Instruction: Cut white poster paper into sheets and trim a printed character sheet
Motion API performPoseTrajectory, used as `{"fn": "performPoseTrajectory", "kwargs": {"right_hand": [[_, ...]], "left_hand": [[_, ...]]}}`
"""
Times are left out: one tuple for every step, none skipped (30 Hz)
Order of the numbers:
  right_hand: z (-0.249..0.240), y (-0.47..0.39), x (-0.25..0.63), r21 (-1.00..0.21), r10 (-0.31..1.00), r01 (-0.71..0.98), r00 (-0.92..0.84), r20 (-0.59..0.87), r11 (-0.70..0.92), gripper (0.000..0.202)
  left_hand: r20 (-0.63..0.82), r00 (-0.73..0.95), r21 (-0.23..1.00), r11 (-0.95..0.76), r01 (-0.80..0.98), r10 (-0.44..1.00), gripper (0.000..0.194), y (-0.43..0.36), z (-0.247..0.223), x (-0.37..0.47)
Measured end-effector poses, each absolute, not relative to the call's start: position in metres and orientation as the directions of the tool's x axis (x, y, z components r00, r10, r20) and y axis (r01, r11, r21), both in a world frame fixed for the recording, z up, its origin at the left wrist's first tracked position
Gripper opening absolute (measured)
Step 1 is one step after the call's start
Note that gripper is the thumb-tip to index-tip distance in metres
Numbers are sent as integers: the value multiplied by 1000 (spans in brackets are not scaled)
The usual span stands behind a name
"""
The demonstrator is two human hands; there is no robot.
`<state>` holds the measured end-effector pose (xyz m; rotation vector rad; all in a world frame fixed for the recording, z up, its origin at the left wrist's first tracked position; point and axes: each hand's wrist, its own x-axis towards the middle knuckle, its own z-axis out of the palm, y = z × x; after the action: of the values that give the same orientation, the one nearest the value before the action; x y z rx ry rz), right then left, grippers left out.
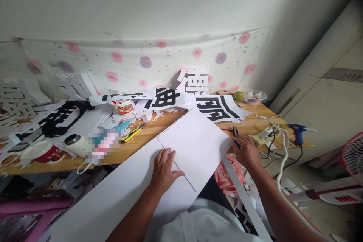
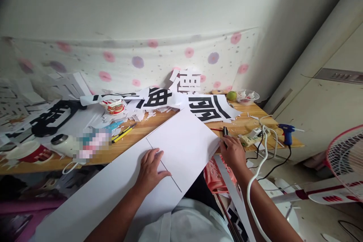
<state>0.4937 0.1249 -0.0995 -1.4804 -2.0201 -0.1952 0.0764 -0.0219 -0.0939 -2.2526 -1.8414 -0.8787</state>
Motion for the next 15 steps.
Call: {"fn": "performPoseTrajectory", "kwargs": {"right_hand": [[-103, 121, 490, -221, 798, 885, -231, 557, 410, 41], [-106, 118, 485, -214, 788, 865, -277, 550, 453, 43], [-108, 116, 480, -218, 785, 848, -308, 537, 483, 47], [-109, 115, 474, -230, 791, 839, -324, 518, 494, 52], [-109, 114, 469, -247, 806, 836, -328, 493, 491, 57], [-109, 115, 464, -265, 824, 837, -324, 465, 479, 61], [-108, 115, 460, -277, 840, 840, -321, 438, 466, 63], [-106, 114, 456, -282, 850, 843, -324, 415, 458, 66], [-105, 112, 453, -279, 854, 843, -333, 399, 459, 68], [-104, 109, 451, -273, 852, 841, -346, 393, 467, 71], [-105, 104, 448, -263, 845, 835, -366, 391, 484, 76], [-106, 98, 446, -251, 834, 826, -392, 387, 505, 81], [-108, 92, 444, -240, 822, 813, -425, 379, 531, 87], [-111, 85, 442, -230, 808, 795, -466, 360, 561, 93], [-114, 79, 440, -225, 802, 786, -490, 342, 576, 98]], "left_hand": [[489, 101, 278, -265, 923, 866, 94, -22, -94, 76], [490, 100, 283, -266, 921, 866, 93, -22, -93, 76], [490, 97, 288, -265, 920, 867, 92, -22, -93, 76], [487, 94, 292, -263, 920, 869, 92, -22, -93, 76], [482, 90, 296, -259, 919, 872, 91, -22, -92, 76], [476, 86, 301, -253, 919, 875, 91, -22, -92, 76], [470, 82, 306, -249, 919, 879, 90, -23, -91, 76], [466, 78, 310, -246, 918, 881, 89, -23, -91, 75], [463, 76, 315, -244, 917, 883, 88, -22, -91, 74], [462, 74, 320, -244, 915, 884, 87, -22, -91, 73], [462, 72, 324, -244, 914, 884, 86, -22, -90, 73], [463, 69, 326, -242, 914, 884, 85, -22, -90, 72], [463, 66, 327, -240, 914, 884, 85, -22, -90, 71], [463, 64, 326, -237, 915, 884, 85, -22, -90, 71], [463, 63, 325, -235, 916, 884, 85, -22, -90, 70]]}}
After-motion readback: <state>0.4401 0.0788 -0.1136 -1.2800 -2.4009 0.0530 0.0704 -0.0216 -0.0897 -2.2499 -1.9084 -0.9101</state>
